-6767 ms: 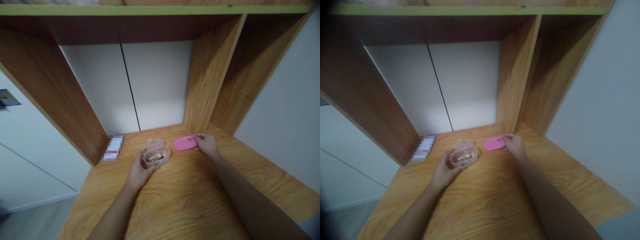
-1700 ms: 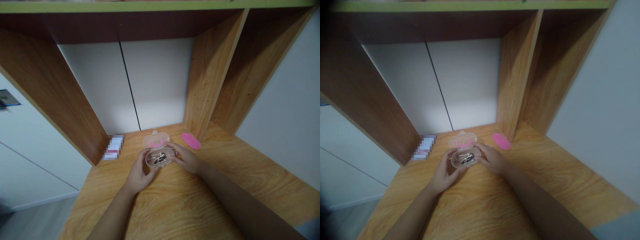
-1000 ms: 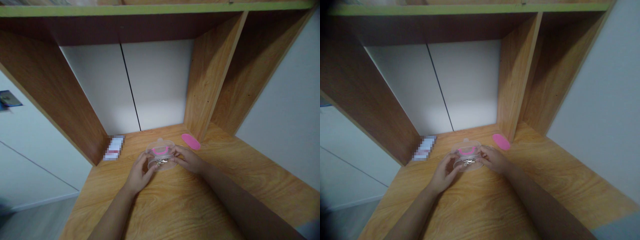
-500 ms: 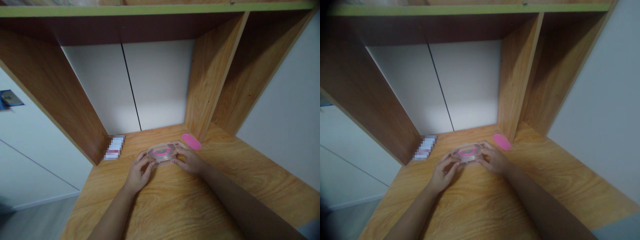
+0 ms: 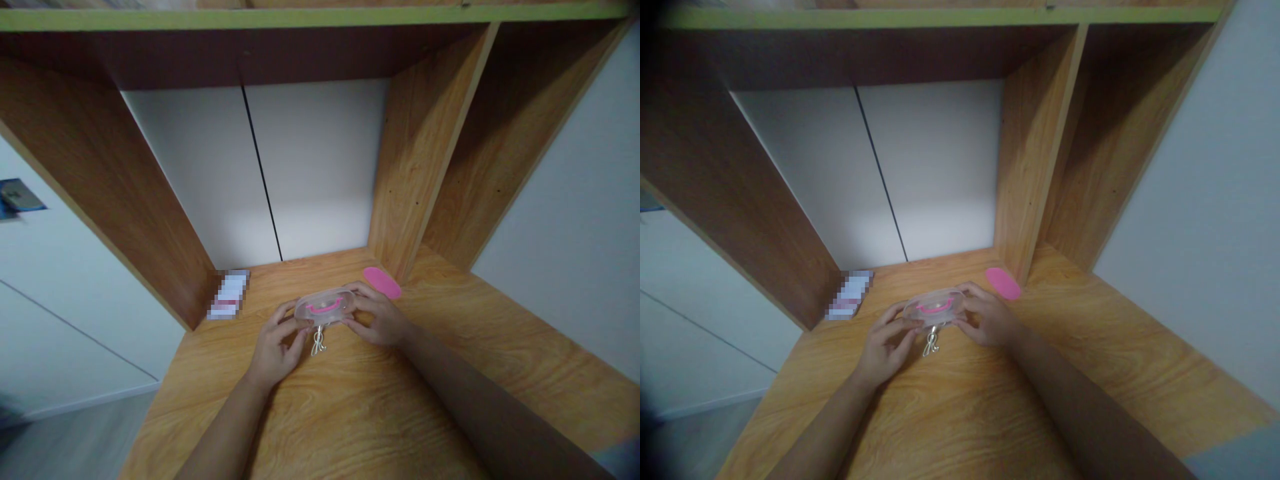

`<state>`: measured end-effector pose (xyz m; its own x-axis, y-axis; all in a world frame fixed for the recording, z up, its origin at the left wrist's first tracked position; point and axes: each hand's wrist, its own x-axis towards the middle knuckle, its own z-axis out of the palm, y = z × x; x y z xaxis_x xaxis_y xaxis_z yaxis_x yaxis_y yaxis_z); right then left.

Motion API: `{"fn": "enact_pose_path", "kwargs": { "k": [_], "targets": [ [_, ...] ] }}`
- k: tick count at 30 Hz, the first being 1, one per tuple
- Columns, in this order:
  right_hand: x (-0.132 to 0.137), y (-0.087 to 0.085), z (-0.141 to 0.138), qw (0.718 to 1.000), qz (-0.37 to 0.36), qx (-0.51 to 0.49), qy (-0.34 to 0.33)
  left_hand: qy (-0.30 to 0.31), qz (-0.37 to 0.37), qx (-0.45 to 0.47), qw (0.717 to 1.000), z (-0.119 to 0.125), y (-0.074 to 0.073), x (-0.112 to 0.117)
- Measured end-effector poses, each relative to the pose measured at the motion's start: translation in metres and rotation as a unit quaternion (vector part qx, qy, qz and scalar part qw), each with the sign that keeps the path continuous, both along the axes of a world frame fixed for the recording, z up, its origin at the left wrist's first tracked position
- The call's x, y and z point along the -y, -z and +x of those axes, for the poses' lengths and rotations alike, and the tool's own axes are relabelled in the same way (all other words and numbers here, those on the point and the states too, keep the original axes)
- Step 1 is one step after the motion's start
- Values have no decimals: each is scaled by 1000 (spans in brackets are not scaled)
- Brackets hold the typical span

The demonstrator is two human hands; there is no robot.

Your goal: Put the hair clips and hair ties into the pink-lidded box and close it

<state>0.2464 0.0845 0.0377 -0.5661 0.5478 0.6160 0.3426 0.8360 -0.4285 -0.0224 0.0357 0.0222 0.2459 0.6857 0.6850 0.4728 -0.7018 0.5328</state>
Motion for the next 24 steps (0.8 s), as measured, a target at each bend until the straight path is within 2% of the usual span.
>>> {"fn": "enact_pose_path", "kwargs": {
  "k": [9,24],
  "targets": [
    [1,1,0,1000,26,-5,11,0,26,-9,1000,-2,5,-1],
    [4,2,-1,996,77,-14,34,-2,56,15,998,-1,5,3]
  ]
}}
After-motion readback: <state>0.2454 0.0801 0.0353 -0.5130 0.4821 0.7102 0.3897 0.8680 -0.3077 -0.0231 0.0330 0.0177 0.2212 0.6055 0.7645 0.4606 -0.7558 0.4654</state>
